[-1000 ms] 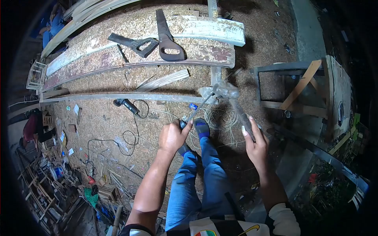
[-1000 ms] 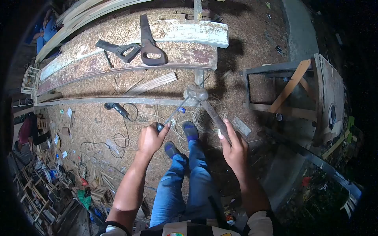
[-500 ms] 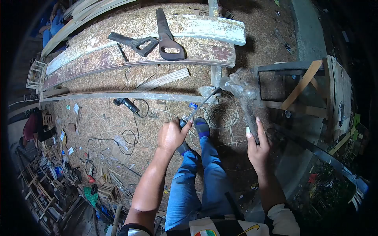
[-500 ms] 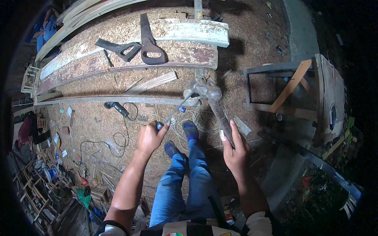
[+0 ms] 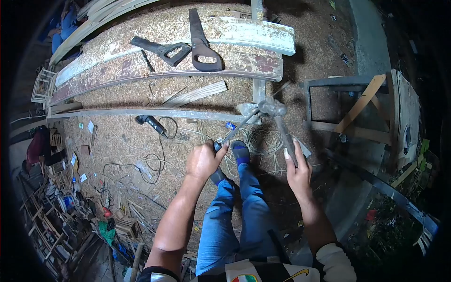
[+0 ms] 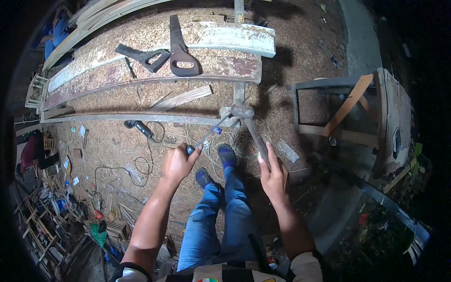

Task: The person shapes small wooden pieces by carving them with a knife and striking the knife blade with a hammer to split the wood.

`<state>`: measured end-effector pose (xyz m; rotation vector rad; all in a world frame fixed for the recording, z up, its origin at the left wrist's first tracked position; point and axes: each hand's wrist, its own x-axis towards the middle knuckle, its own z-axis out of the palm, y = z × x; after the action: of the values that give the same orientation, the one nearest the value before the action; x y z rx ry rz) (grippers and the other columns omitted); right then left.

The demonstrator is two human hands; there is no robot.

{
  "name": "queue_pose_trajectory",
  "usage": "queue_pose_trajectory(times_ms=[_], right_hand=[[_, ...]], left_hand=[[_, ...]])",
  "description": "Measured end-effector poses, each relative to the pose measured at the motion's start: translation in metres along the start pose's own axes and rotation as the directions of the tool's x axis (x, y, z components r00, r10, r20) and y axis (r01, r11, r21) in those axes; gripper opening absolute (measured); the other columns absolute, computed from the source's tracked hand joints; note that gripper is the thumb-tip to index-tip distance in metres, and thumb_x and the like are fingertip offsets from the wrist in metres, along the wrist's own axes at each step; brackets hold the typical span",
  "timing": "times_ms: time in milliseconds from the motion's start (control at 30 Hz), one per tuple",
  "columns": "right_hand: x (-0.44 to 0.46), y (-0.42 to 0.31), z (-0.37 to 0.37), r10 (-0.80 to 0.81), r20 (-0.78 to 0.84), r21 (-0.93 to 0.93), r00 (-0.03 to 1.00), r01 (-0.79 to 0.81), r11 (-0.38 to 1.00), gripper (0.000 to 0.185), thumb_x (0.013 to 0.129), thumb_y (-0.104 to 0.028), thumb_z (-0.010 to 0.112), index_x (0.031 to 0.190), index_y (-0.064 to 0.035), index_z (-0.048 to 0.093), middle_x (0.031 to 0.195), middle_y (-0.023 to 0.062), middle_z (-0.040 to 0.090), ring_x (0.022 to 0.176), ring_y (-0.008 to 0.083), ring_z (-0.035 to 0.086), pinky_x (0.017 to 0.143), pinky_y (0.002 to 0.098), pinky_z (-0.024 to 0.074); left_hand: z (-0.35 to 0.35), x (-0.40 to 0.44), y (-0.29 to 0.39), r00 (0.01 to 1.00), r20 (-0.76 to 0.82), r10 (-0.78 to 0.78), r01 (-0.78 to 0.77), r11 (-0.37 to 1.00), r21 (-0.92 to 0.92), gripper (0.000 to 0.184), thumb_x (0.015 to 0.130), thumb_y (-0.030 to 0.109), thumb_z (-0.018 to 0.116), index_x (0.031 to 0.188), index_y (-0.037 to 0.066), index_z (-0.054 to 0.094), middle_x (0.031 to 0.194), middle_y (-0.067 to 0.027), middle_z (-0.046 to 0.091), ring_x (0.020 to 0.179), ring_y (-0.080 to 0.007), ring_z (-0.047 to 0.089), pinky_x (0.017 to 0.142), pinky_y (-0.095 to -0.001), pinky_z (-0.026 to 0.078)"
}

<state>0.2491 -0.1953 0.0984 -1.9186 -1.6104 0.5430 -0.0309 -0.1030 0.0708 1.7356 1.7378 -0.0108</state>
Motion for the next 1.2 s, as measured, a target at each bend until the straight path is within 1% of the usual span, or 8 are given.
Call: queue_pose_trajectory(times_ms=[267, 367, 467, 500, 600, 767, 900, 1200], right_hand=[[0.003, -0.034, -0.029, 0.011, -0.072, 0.073, 0.997, -0.005, 0.997, 0.047, 0.097, -0.007, 0.067, 0.14, 0.0063, 0.053, 0.124, 0.0263, 0.067, 0.111, 0.0379, 0.07, 0.09, 0.0415, 0.0552], [-0.001, -0.034, -0.028, -0.036, -0.194, 0.067, 0.98, 0.049, 0.997, 0.046, 0.097, -0.007, 0.067, 0.138, 0.0072, 0.054, 0.126, 0.0272, 0.066, 0.111, 0.0376, 0.069, 0.091, 0.0413, 0.055], [0.006, -0.017, -0.008, -0.105, -0.059, -0.03, 0.993, 0.104, 0.994, 0.044, 0.097, -0.011, 0.068, 0.138, -0.0004, 0.056, 0.116, 0.0246, 0.07, 0.104, 0.04, 0.071, 0.085, 0.043, 0.0576], [0.008, -0.012, 0.0, -0.01, 0.044, -0.041, 0.999, 0.012, 0.999, 0.044, 0.097, -0.014, 0.067, 0.14, -0.007, 0.058, 0.109, 0.0246, 0.071, 0.098, 0.0427, 0.071, 0.078, 0.0451, 0.0577], [0.007, -0.01, -0.006, 0.09, 0.104, -0.047, 0.99, -0.085, 0.995, 0.045, 0.098, -0.015, 0.066, 0.142, -0.0106, 0.057, 0.107, 0.0258, 0.071, 0.095, 0.0444, 0.07, 0.075, 0.0464, 0.0567], [0.012, -0.028, -0.025, 0.005, -0.007, 0.001, 1.0, -0.005, 1.0, 0.047, 0.097, -0.01, 0.067, 0.141, 0.0002, 0.056, 0.119, 0.0251, 0.069, 0.106, 0.0389, 0.07, 0.085, 0.0419, 0.0559], [0.023, -0.042, -0.033, -0.086, -0.077, -0.044, 0.993, 0.083, 0.996, 0.047, 0.096, -0.009, 0.068, 0.14, 0.0022, 0.056, 0.119, 0.0238, 0.07, 0.104, 0.037, 0.072, 0.085, 0.0416, 0.0564], [0.021, -0.019, -0.019, 0.056, 0.052, 0.007, 0.997, -0.056, 0.998, 0.047, 0.099, -0.013, 0.065, 0.143, -0.0026, 0.055, 0.12, 0.0272, 0.068, 0.109, 0.0395, 0.07, 0.086, 0.0425, 0.0565]], left_hand=[[-0.003, 0.004, -0.002, 1.0, 0.021, 0.004, -0.004, 1.0, 0.006, 0.058, 0.093, 0.056, 0.066, 0.082, -0.001, 0.069, 0.071, -0.0274, 0.067, 0.071, -0.0465, 0.069, 0.066, -0.0531, 0.055], [-0.004, 0.007, -0.004, 1.0, 0.03, 0.003, -0.003, 1.0, -0.021, 0.058, 0.093, 0.056, 0.066, 0.083, -0.001, 0.069, 0.071, -0.0276, 0.067, 0.072, -0.0465, 0.069, 0.067, -0.0532, 0.055], [-0.009, 0.008, -0.001, 0.998, 0.056, -0.007, 0.007, 1.0, -0.012, 0.059, 0.093, 0.056, 0.065, 0.084, -0.002, 0.07, 0.072, -0.028, 0.067, 0.073, -0.0465, 0.069, 0.068, -0.0533, 0.055], [-0.011, 0.008, 0.001, 0.997, 0.071, -0.017, 0.016, 1.0, 0.014, 0.059, 0.093, 0.056, 0.065, 0.085, -0.002, 0.07, 0.073, -0.0283, 0.067, 0.074, -0.0465, 0.069, 0.068, -0.0533, 0.055], [-0.002, 0.01, -0.012, 0.997, 0.073, -0.031, 0.027, 0.998, 0.053, 0.061, 0.094, 0.058, 0.063, 0.085, -0.003, 0.07, 0.074, -0.0289, 0.068, 0.076, -0.0469, 0.069, 0.07, -0.0535, 0.056], [0.004, 0.008, -0.014, 0.995, 0.088, -0.055, 0.053, 0.998, 0.026, 0.063, 0.093, 0.059, 0.063, 0.085, -0.002, 0.069, 0.075, -0.0291, 0.068, 0.078, -0.0473, 0.07, 0.071, -0.0539, 0.056], [0.008, 0.006, -0.013, 0.996, 0.075, -0.057, 0.057, 0.998, 0.008, 0.062, 0.093, 0.059, 0.063, 0.085, -0.002, 0.07, 0.076, -0.0285, 0.068, 0.078, -0.047, 0.07, 0.072, -0.0537, 0.056], [0.008, 0.016, -0.002, 0.991, 0.126, -0.05, 0.044, 0.998, 0.051, 0.061, 0.094, 0.061, 0.057, 0.09, 0.002, 0.071, 0.084, -0.0279, 0.071, 0.085, -0.0449, 0.071, 0.078, -0.0529, 0.057]])
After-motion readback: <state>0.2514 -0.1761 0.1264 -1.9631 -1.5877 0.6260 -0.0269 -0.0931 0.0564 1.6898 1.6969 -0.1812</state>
